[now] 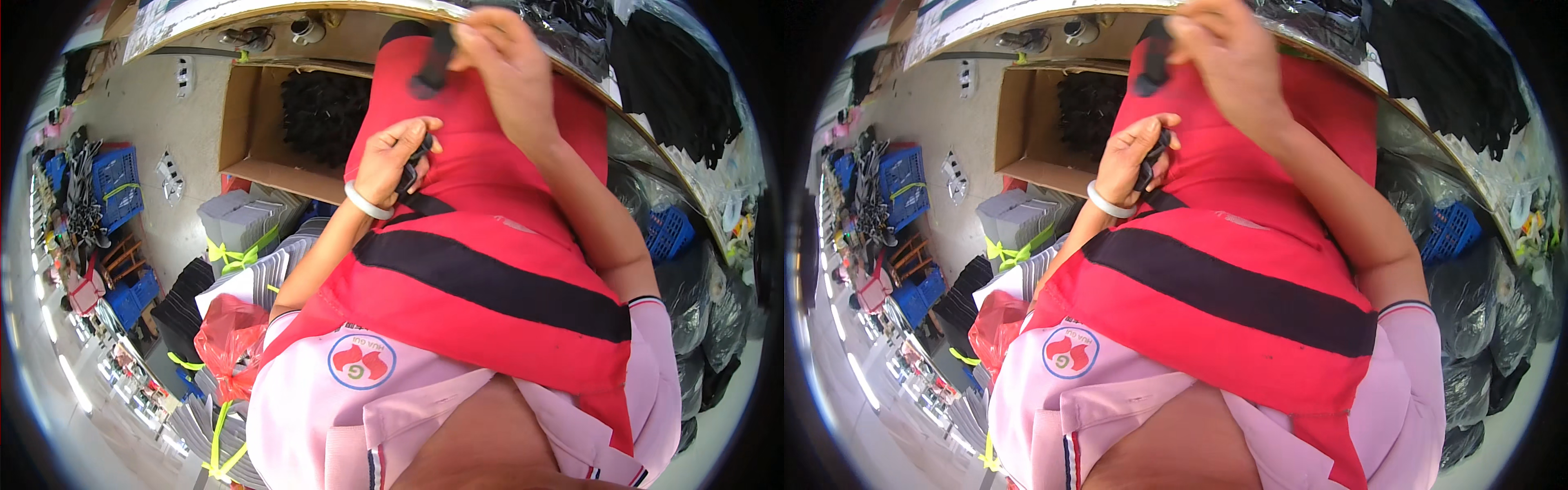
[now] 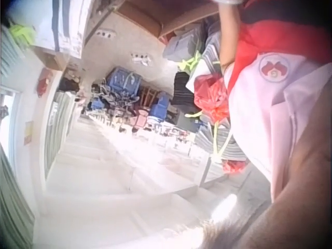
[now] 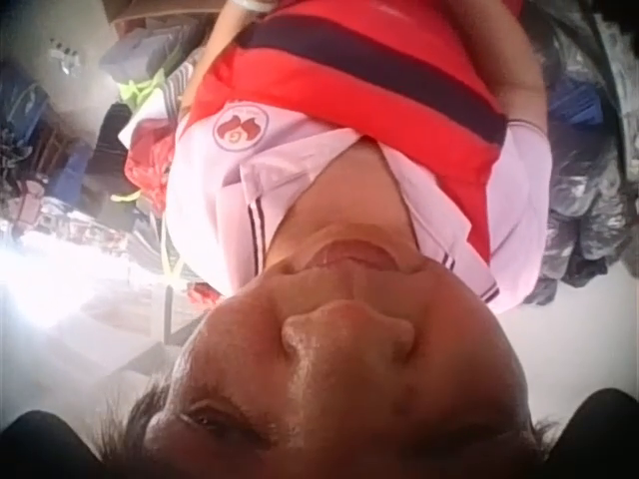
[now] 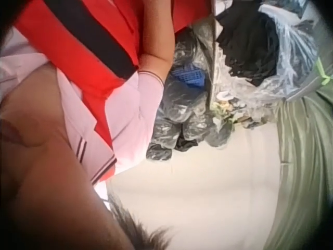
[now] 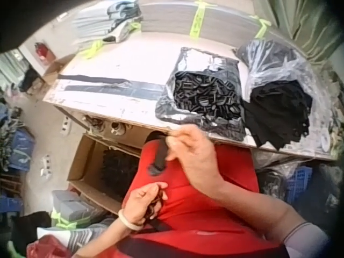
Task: Manually attaching plastic buckles or slides to straps at a manufacturing workbench.
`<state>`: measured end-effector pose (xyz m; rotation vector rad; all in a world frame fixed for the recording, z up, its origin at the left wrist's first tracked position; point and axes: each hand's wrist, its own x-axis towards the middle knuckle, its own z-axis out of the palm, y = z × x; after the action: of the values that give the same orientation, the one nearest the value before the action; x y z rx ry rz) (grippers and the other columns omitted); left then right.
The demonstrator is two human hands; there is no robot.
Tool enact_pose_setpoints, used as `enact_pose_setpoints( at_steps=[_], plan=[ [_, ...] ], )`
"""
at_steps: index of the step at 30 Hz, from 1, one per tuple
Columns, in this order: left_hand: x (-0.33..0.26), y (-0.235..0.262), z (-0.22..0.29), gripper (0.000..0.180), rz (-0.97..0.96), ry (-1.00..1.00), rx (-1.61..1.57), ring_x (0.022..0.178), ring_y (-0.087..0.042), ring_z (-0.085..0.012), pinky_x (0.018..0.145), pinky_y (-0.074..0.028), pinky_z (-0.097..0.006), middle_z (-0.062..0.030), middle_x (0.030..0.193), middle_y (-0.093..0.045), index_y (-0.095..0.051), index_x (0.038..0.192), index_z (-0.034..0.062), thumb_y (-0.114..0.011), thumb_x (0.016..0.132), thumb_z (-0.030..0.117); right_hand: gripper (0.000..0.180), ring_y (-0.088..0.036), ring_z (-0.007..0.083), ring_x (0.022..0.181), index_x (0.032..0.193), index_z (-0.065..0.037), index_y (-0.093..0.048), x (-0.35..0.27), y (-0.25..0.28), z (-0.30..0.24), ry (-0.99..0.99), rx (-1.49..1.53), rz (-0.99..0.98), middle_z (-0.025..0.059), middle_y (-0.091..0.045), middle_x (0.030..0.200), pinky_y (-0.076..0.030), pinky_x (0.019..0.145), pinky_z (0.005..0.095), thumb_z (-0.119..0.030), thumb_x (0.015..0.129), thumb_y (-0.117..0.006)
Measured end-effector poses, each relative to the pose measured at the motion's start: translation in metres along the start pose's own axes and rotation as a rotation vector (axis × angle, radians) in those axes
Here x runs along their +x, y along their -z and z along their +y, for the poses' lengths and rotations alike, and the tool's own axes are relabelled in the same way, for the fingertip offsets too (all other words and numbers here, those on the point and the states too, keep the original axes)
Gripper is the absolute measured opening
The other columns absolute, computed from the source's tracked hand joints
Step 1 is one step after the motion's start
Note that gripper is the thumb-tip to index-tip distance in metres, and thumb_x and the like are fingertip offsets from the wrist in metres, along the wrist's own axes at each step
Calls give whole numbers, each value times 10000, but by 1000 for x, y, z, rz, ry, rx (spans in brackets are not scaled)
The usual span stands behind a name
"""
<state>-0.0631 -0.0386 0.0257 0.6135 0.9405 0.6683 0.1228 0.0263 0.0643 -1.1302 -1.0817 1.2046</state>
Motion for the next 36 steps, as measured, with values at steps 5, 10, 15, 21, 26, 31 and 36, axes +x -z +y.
enact_pose_setpoints(
  at_steps=[5,10,15,21,26,31,36],
  plan=[
    [1,-11,-3,320,-17,-43,-91,438,-490,-79,350,-340,-218,-35,668,-601,-668,1034,20,-561,974,315,316,-651,154,807,1163,-17,-550,3,-50,13,116,-125,-298,93,-628,989,-517,757,284,-181,909,-643],
    [13,-12,1,306,282,-296,41,521,-488,-45,444,-381,-197,-12,725,-613,-684,1096,24,-594,962,283,228,-614,120,697,1017,-13,-603,-19,2,20,-309,-133,-379,45,-615,799,-501,651,251,-213,913,-638],
    [36,-19,-4,305,241,-575,362,662,-499,-28,523,-404,-191,-7,843,-661,-688,1084,4,-570,977,265,238,-561,81,611,881,-29,-624,-36,19,18,-536,-85,-454,20,-599,727,-463,553,223,-265,917,-630],
    [40,-11,11,543,-284,64,-558,791,-647,-217,518,-523,-265,-113,1021,-638,-495,1273,-18,-379,1015,445,196,-555,78,608,884,-37,-627,-32,42,17,-561,46,-338,15,-601,726,-450,543,215,-227,928,-612],
    [41,-15,2,340,-178,82,-360,753,-608,-133,488,-489,-229,-74,979,-605,-532,1253,-26,-573,946,114,175,-553,65,596,894,-24,-623,-48,52,18,-373,83,-99,13,-605,728,-449,537,202,-190,939,-589],
    [52,-52,4,164,42,-108,-138,594,-542,-91,453,-431,-201,-39,774,-613,-636,1055,-16,-600,933,86,107,-557,60,651,907,-29,-589,-53,43,15,-230,55,-54,17,-614,798,-470,589,214,-125,948,-568],
    [72,-58,22,165,-55,-125,-96,695,-643,-157,473,-515,-233,-102,872,-661,-629,997,-11,-586,952,142,124,-584,83,721,931,-4,-619,-51,79,-8,-118,-256,-167,42,-625,828,-479,652,244,-126,924,-600]
  ],
)
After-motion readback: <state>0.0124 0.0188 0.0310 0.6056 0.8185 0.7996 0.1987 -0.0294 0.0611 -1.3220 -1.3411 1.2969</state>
